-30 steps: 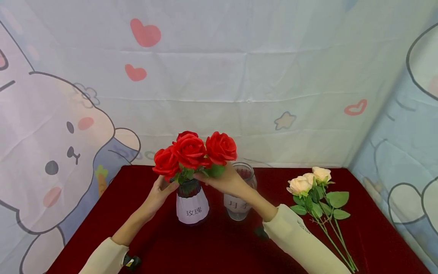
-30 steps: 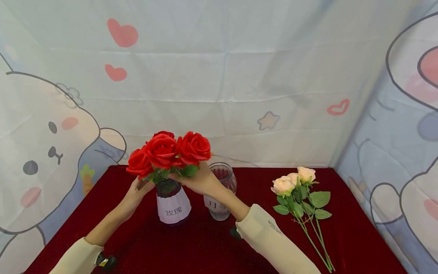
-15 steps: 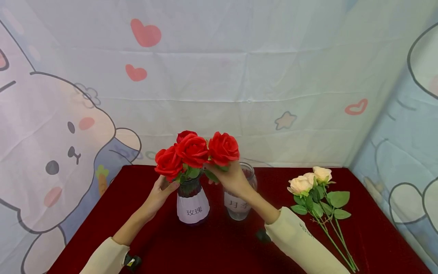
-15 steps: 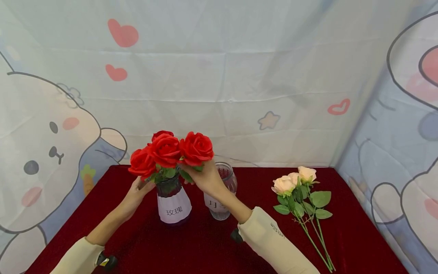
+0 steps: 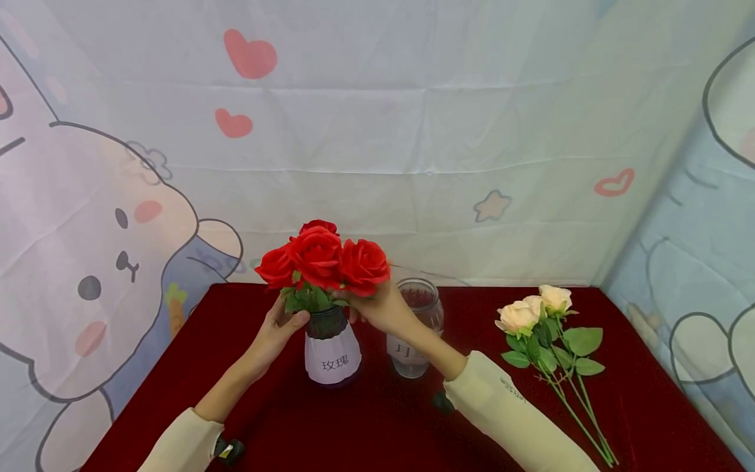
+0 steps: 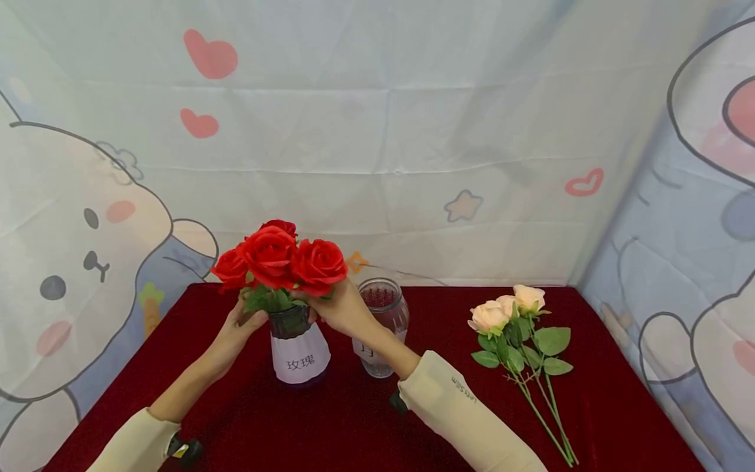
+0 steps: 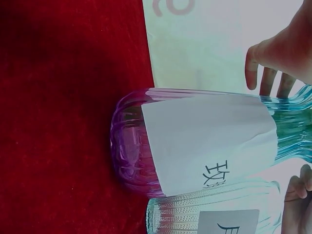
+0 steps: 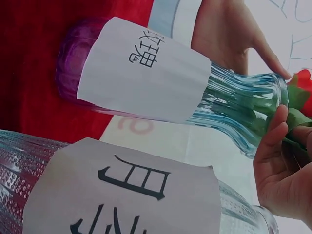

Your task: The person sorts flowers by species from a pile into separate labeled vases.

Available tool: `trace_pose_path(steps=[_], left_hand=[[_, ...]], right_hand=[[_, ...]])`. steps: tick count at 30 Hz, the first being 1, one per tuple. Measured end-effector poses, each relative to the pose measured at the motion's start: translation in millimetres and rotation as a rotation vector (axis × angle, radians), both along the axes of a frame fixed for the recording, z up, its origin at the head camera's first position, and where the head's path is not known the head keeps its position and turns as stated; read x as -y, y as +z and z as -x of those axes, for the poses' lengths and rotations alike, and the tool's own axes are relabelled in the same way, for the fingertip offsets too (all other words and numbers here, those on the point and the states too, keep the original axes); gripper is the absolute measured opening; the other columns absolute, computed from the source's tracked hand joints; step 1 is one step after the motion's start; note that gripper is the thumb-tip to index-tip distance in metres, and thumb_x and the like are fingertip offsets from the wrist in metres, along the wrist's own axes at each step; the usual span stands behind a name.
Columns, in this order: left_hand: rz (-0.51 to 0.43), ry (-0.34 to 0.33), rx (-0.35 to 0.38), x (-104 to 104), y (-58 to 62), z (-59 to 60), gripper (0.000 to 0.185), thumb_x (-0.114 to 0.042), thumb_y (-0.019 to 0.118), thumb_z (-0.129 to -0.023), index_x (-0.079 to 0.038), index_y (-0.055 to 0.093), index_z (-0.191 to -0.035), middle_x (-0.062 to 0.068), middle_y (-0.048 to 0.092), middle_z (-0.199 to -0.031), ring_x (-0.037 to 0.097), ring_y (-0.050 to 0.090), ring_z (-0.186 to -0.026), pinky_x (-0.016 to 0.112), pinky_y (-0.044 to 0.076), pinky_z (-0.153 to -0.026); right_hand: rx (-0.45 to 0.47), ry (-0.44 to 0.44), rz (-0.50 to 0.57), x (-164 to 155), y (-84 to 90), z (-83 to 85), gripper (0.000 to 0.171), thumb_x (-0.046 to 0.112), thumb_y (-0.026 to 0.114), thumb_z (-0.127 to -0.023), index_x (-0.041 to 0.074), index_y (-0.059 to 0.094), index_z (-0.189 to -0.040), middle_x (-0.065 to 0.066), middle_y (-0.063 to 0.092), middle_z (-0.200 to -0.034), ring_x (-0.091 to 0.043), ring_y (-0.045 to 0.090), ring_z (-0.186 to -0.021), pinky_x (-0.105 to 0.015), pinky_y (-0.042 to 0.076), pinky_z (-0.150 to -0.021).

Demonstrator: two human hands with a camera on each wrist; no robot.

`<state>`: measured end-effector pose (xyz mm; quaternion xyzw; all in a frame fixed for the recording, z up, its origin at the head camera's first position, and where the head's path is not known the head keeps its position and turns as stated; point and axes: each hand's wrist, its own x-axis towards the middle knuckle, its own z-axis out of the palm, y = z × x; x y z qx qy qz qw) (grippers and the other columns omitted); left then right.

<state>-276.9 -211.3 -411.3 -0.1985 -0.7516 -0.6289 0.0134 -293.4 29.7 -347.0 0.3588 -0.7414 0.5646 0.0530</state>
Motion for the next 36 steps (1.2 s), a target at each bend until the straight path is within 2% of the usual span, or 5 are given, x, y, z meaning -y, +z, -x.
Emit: trace_pose_path(steps=[7,15,25,34,36], left_hand=[[-0.002,-0.017,-0.029,0.5,-0.1,1.5,0.073,-0.025,0.050,-0.108,-0.019,0.006,-0.166,0.016,0.018,-0.170,0.042,0.023,-0.154,0.067,0.024,-0.120],[-0.017,-0.012,-0.020,0.8,-3.9,1.1,0.076,-0.028,0.051,-0.108,-0.017,0.004,-0.166,0.015,0.016,-0.170,0.041,0.017,-0.156,0.068,0.019,-0.121],[-0.002,-0.015,-0.036,-2.4,-0.1,0.9,0.073,-0.023,0.049,-0.108,-0.018,0.005,-0.166,0.016,0.015,-0.171,0.043,0.018,-0.156,0.070,0.019,-0.120],[0.048,0.042,-0.046,-2.1,3.7,-2.9,0.070,-0.020,0.049,-0.108,-0.021,0.009,-0.166,0.019,0.031,-0.164,0.043,0.041,-0.141,0.068,0.030,-0.117],[0.072,0.059,-0.044,-2.7,3.1,-4.5,0.070,-0.021,0.049,-0.108,-0.020,0.010,-0.166,0.019,0.032,-0.164,0.042,0.046,-0.137,0.066,0.034,-0.115]], right_hand=[[-0.010,0.021,-0.013,2.3,-0.1,1.0,0.031,0.006,0.070,-0.096,-0.004,0.059,-0.122,-0.028,0.060,-0.062,-0.006,0.056,-0.047,-0.043,0.054,-0.050],[-0.019,0.067,-0.038,-1.5,1.8,-2.4,0.024,0.005,0.068,-0.097,-0.002,0.058,-0.118,-0.024,0.064,-0.065,-0.015,0.061,-0.049,-0.045,0.055,-0.051],[-0.011,0.048,-0.031,-14.9,1.7,-8.4,0.040,0.000,0.067,-0.096,-0.004,0.053,-0.134,-0.024,0.069,-0.079,-0.032,0.066,-0.056,-0.030,0.055,-0.050],[0.024,-0.023,-0.072,-30.7,4.3,-17.0,0.023,0.004,0.068,-0.096,-0.005,0.069,-0.117,-0.020,0.068,-0.067,-0.015,0.064,-0.056,-0.045,0.059,-0.056],[0.034,-0.037,-0.079,-35.9,4.1,-20.1,0.025,0.005,0.068,-0.096,-0.005,0.069,-0.119,-0.019,0.068,-0.066,-0.021,0.064,-0.055,-0.048,0.058,-0.055]])
